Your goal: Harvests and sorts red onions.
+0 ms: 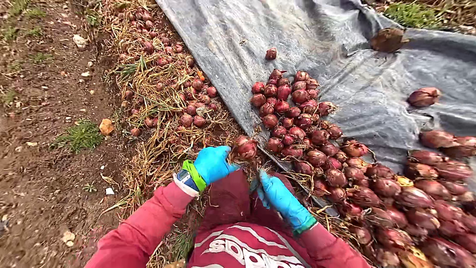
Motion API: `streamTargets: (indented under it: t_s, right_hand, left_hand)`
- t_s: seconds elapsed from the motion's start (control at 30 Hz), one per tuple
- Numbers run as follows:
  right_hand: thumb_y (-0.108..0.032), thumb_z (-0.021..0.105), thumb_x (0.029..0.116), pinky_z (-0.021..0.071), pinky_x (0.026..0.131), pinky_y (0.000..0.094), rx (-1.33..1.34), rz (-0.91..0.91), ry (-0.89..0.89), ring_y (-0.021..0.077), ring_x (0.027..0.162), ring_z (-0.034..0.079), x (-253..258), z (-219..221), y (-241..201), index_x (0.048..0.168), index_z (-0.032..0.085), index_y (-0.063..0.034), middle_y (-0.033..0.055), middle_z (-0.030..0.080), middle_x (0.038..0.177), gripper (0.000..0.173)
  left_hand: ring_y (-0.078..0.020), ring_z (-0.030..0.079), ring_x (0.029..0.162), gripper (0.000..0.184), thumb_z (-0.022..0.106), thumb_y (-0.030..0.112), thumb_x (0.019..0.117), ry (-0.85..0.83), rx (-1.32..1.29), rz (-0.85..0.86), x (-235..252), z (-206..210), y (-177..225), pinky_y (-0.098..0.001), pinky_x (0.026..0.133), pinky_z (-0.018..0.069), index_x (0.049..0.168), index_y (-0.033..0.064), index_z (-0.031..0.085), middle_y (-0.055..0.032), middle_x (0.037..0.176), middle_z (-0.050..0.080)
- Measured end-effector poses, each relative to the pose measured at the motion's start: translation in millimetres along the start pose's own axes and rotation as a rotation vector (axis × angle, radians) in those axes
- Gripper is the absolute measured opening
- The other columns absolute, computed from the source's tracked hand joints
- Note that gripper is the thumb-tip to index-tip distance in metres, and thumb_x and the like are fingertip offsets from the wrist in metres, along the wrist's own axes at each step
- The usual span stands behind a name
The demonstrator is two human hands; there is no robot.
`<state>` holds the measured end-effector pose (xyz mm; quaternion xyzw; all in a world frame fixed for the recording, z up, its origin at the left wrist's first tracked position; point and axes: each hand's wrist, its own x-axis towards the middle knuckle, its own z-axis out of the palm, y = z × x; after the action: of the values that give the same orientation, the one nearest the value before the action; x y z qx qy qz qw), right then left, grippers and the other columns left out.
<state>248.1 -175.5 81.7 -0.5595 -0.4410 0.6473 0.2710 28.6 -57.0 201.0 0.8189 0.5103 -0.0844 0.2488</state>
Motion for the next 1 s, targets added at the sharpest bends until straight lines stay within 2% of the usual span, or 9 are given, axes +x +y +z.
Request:
streamTargets:
  t_s: [0.13, 0.27, 0.37, 0.47, 0.57, 0.7, 0.8, 0.87, 1.0]
  right_hand:
    - [-0.090, 0.017, 0.0875, 0.0536, 0.046, 0.0362, -0.144, -0.004, 0.025, 0.0173, 0.048, 0.060, 10, -19, -23, 0.083, 0.066, -0.0124, 0.0034, 0.061, 0.060, 0.092]
    - [-0.076, 0.005, 0.0983, 0.0524, 0.043, 0.0414, 0.111, 0.072, 0.364, 0.0221, 0.044, 0.056, 44, -52, -17, 0.093, 0.066, -0.0058, 0.0084, 0.057, 0.058, 0.093]
    - [-0.071, 0.009, 0.1011, 0.0548, 0.046, 0.0385, 0.117, 0.212, 0.288, 0.0215, 0.048, 0.060, 63, -60, 5, 0.097, 0.066, -0.0045, 0.0087, 0.062, 0.062, 0.087]
    - [-0.067, 0.011, 0.1033, 0.0541, 0.045, 0.0371, 0.164, 0.317, 0.236, 0.0211, 0.048, 0.061, 68, -51, 24, 0.102, 0.068, -0.0045, 0.0087, 0.063, 0.062, 0.084]
    - [-0.066, 0.004, 0.1029, 0.0540, 0.044, 0.0393, 0.285, 0.415, 0.229, 0.0228, 0.046, 0.059, 86, -45, 40, 0.108, 0.068, -0.0032, 0.0102, 0.061, 0.061, 0.090]
    - [-0.066, 0.002, 0.1032, 0.0541, 0.047, 0.0389, 0.414, 0.499, 0.087, 0.0226, 0.049, 0.059, 117, -25, 48, 0.106, 0.065, -0.0032, 0.0099, 0.060, 0.063, 0.089]
    - [-0.086, 0.026, 0.0900, 0.0562, 0.048, 0.0329, 0.420, 0.228, -0.039, 0.0176, 0.050, 0.062, 121, -14, 23, 0.100, 0.065, -0.0065, 0.0045, 0.063, 0.064, 0.089]
    - [-0.095, 0.022, 0.0818, 0.0567, 0.049, 0.0337, 0.287, 0.102, 0.024, 0.0173, 0.050, 0.062, 115, -9, -5, 0.085, 0.064, -0.0108, 0.0036, 0.062, 0.061, 0.094]
    - [-0.086, 0.020, 0.0918, 0.0518, 0.042, 0.0364, 0.068, 0.053, 0.001, 0.0188, 0.043, 0.056, 81, -9, -30, 0.080, 0.068, -0.0111, 0.0056, 0.058, 0.054, 0.090]
  left_hand:
    - [-0.0332, 0.072, 0.098, 0.026, 0.061, 0.034, 0.1027, -0.326, -0.030, 0.137, 22, 30, 32, -0.0626, 0.084, 0.0558, 0.115, 0.0144, 0.074, -0.0117, 0.101, 0.075]
    - [-0.0383, 0.070, 0.110, 0.046, 0.049, 0.048, 0.1055, 0.012, -0.276, -0.539, 124, 68, -64, -0.0657, 0.092, 0.0543, 0.124, 0.0125, 0.070, -0.0179, 0.113, 0.074]
    - [-0.0393, 0.068, 0.118, 0.046, 0.057, 0.034, 0.1012, 0.168, -0.435, -0.926, 194, 121, -144, -0.0645, 0.098, 0.0536, 0.138, 0.0071, 0.060, -0.0211, 0.125, 0.070]
    - [-0.0352, 0.073, 0.103, 0.056, 0.072, 0.051, 0.0910, 0.014, -0.600, -1.078, 228, 184, -196, -0.0587, 0.093, 0.0581, 0.115, 0.0004, 0.072, -0.0204, 0.111, 0.074]
    - [-0.0357, 0.072, 0.089, 0.071, 0.062, 0.069, 0.0926, -0.117, -0.622, -1.007, 226, 182, -216, -0.0596, 0.085, 0.0576, 0.108, 0.0015, 0.074, -0.0212, 0.101, 0.073]
    - [-0.0319, 0.066, 0.068, 0.069, 0.067, 0.066, 0.0918, -0.202, -0.585, -0.681, 188, 112, -171, -0.0533, 0.067, 0.0575, 0.108, -0.0003, 0.066, -0.0193, 0.084, 0.067]
    - [-0.0272, 0.071, 0.080, 0.056, 0.076, 0.062, 0.0872, -0.278, -0.463, -0.238, 138, 66, -114, -0.0554, 0.078, 0.0589, 0.098, 0.0065, 0.073, -0.0114, 0.082, 0.072]
    - [-0.0236, 0.072, 0.079, 0.057, 0.075, 0.066, 0.0844, -0.356, -0.307, 0.055, 111, 47, -88, -0.0539, 0.076, 0.0593, 0.093, 0.0103, 0.074, -0.0066, 0.079, 0.072]
    - [-0.0275, 0.071, 0.084, 0.061, 0.073, 0.071, 0.0831, -0.363, -0.125, 0.063, 78, 18, -85, -0.0582, 0.078, 0.0568, 0.092, 0.0106, 0.073, -0.0089, 0.084, 0.072]
